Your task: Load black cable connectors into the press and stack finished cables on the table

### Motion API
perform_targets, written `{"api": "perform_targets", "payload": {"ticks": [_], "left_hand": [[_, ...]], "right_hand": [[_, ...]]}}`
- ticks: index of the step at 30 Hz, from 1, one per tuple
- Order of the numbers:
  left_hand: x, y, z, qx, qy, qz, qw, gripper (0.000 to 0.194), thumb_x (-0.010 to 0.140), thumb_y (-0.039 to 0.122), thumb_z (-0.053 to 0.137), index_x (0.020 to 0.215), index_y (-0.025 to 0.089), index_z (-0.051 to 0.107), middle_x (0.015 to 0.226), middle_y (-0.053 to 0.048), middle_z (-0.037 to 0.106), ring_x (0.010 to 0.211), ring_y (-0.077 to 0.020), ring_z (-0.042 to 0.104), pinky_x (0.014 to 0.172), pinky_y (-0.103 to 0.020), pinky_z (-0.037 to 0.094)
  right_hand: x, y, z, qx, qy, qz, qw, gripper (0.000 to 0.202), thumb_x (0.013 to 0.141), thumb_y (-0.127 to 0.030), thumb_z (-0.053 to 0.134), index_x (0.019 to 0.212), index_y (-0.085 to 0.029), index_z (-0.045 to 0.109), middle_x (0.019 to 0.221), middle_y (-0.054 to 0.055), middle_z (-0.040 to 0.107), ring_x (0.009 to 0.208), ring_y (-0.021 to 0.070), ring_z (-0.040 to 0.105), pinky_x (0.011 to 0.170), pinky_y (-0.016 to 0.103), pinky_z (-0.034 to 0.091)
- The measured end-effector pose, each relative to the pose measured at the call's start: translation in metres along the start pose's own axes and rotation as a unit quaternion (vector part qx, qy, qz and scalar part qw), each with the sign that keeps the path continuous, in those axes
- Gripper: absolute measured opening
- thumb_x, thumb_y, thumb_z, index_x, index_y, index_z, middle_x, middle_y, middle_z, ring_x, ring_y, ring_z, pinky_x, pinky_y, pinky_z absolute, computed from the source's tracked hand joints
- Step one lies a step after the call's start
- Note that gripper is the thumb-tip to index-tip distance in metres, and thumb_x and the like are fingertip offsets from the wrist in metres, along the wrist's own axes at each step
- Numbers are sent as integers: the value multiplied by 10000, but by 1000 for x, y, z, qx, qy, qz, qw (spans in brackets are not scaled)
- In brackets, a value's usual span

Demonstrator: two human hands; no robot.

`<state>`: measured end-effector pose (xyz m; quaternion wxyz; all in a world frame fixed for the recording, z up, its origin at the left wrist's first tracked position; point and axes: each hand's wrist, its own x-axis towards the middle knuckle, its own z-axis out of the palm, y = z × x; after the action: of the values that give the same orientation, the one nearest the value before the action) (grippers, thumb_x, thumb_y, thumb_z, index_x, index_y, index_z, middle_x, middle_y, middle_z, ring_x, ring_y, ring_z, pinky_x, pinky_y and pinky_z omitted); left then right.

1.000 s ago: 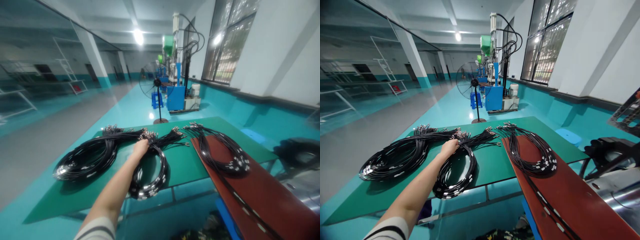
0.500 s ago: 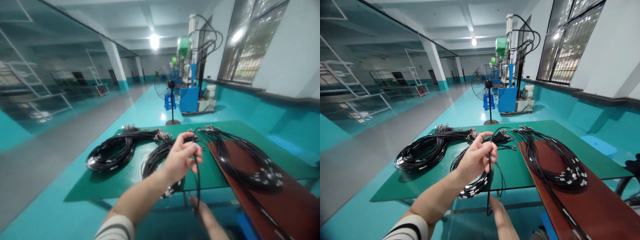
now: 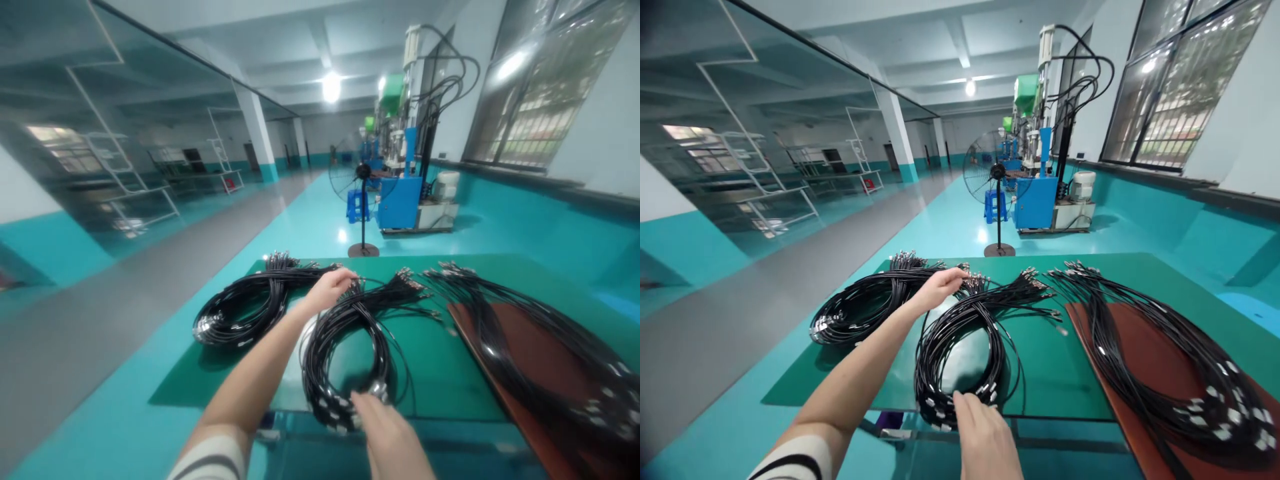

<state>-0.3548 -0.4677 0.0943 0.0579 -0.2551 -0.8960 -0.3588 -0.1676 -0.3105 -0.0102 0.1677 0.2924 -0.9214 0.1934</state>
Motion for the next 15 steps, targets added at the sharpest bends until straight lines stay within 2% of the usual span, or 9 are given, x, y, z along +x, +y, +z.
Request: {"api": "perform_targets", "payload": {"ticks": [1, 2, 4, 6, 8, 11, 13, 15], "left_hand": [[5, -20, -1, 111, -7, -22, 994, 216, 827, 286, 452, 977, 241, 601, 854, -11, 581, 760, -119, 534, 687, -220, 425], [8, -40, -4, 174, -2, -47, 984, 217, 801, 288, 497, 986, 253, 605, 931, -25, 583, 843, -155, 537, 739, -256, 430], [6, -78, -16, 247, 35, -104, 963, 291, 786, 267, 511, 1070, 238, 569, 1083, -78, 539, 977, -236, 503, 803, -347, 420], [-3, -111, -39, 291, 90, -155, 940, 339, 818, 208, 426, 1144, 170, 510, 1189, -148, 462, 1060, -300, 446, 841, -433, 389], [-16, -139, -65, 329, 123, -194, 916, 332, 836, 170, 357, 1133, 117, 495, 1193, -173, 447, 1084, -327, 418, 857, -469, 367], [-32, -172, -96, 361, 130, -230, 895, 262, 822, 181, 404, 1044, 111, 524, 1069, -134, 519, 1024, -312, 454, 832, -456, 384], [-37, -187, -103, 370, 128, -239, 888, 231, 816, 202, 430, 1009, 129, 534, 988, -101, 546, 964, -287, 486, 802, -442, 403], [-37, -196, -101, 376, 135, -238, 885, 233, 826, 225, 415, 1001, 130, 536, 967, -98, 548, 943, -286, 495, 788, -450, 410]], "right_hand": [[7, 0, 12, -9, 15, -31, 999, 562, 639, 21, 382, 1175, -111, 486, 1079, 125, 603, 859, 206, 600, 727, 282, 507], [12, 1, 25, -13, 26, -61, 998, 527, 640, 14, 399, 1141, -112, 505, 1078, 124, 605, 835, 205, 601, 707, 280, 509], [17, 6, 47, -9, 45, -102, 994, 402, 666, 5, 420, 1008, -158, 556, 1006, 83, 627, 762, 182, 596, 653, 257, 502], [18, 12, 60, 1, 48, -112, 993, 313, 707, -2, 416, 906, -196, 560, 918, 39, 627, 716, 155, 581, 622, 229, 480], [19, 17, 65, -3, 40, -99, 994, 293, 742, -15, 392, 906, -199, 549, 882, 35, 608, 677, 138, 563, 592, 211, 455], [22, 20, 64, -57, 52, -84, 993, 260, 757, -28, 380, 881, -185, 547, 754, 34, 573, 598, 156, 532, 515, 240, 415], [26, 22, 63, -106, 75, -80, 988, 220, 746, -25, 390, 763, -187, 538, 655, 26, 536, 547, 180, 504, 469, 271, 377], [29, 21, 59, -122, 98, -76, 985, 228, 739, -16, 386, 644, -193, 495, 594, 22, 505, 510, 187, 474, 454, 285, 352]]}}
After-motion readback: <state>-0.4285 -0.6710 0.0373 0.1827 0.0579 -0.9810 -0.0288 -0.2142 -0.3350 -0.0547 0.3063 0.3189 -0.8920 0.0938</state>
